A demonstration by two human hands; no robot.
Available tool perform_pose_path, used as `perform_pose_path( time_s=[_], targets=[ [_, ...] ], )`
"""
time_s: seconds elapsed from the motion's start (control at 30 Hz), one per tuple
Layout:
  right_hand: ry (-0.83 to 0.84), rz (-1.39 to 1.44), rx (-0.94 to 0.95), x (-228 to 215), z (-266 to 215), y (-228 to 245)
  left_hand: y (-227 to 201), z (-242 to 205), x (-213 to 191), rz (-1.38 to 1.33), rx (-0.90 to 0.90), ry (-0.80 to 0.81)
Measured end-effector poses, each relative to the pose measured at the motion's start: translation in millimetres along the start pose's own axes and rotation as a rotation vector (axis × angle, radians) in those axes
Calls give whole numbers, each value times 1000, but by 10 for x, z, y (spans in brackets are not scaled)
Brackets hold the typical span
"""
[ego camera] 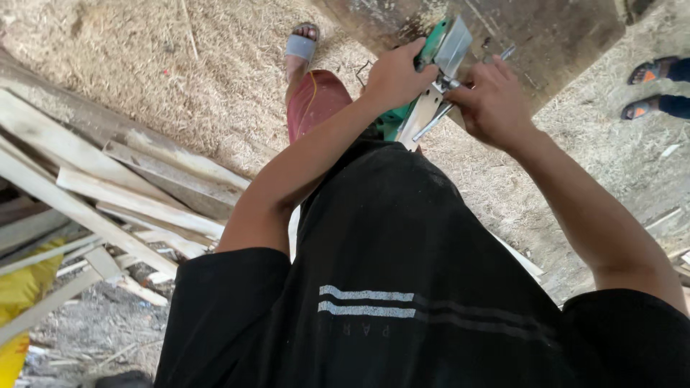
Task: The person adjusts a green and silver handheld power tool on a wooden workbench using a wrench and a metal ruler. They repeatedly loosen and tighten screws on the tool's base plate while checking alignment with the ruler.
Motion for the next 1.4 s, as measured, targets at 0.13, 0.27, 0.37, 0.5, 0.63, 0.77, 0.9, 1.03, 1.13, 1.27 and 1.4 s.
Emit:
perform_pose_path(
  time_s=[0.13, 0.27, 0.37, 0.5, 0.63, 0.77, 0.9, 1.03, 1.13, 1.27, 1.4],
  targets=[
    [138, -224, -116, 70, 62, 52, 4, -26, 18, -21, -22, -32],
    [327, -552, -244, 111, 98, 18, -16, -8, 29, -2, -76, 37],
    [384, -589, -260, 159, 85, -53, -50, -11, 5, -1, -54, 23],
    [262, -76, 26, 218, 56, -135, -51, -49, -18, 17, -65, 23],
    [41, -175, -105, 132, 64, -47, -78, -24, -12, 25, -92, 63],
    [34, -242, -151, 106, 105, 20, -81, -65, -32, -14, -19, -4],
    [-12, 819, 634, 209, 111, -119, -11, -78, -4, -14, -94, 67],
    [-320, 1573, 928, 144, 10, 34, -115, 62, -25, -4, -3, 24],
    [-431, 1412, 706, 46, -93, 36, 6, -63, -30, 20, 13, -15],
    [-175, 436, 133, -83, -93, -34, -57, -12, 22, 1, 15, 27],
    [14, 97, 3, 136, -34, -10, -41, -65, -20, -44, -31, 44]
  ],
)
Point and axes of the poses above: each hand's wrist, its own z-axis towards the middle knuckle, its own x-axis out of the palm, y = z × x, the point moved 5 cm from there along z, towards the middle knuckle, and after that the axes turned 11 degrees about -x, right-handed, at the moved point
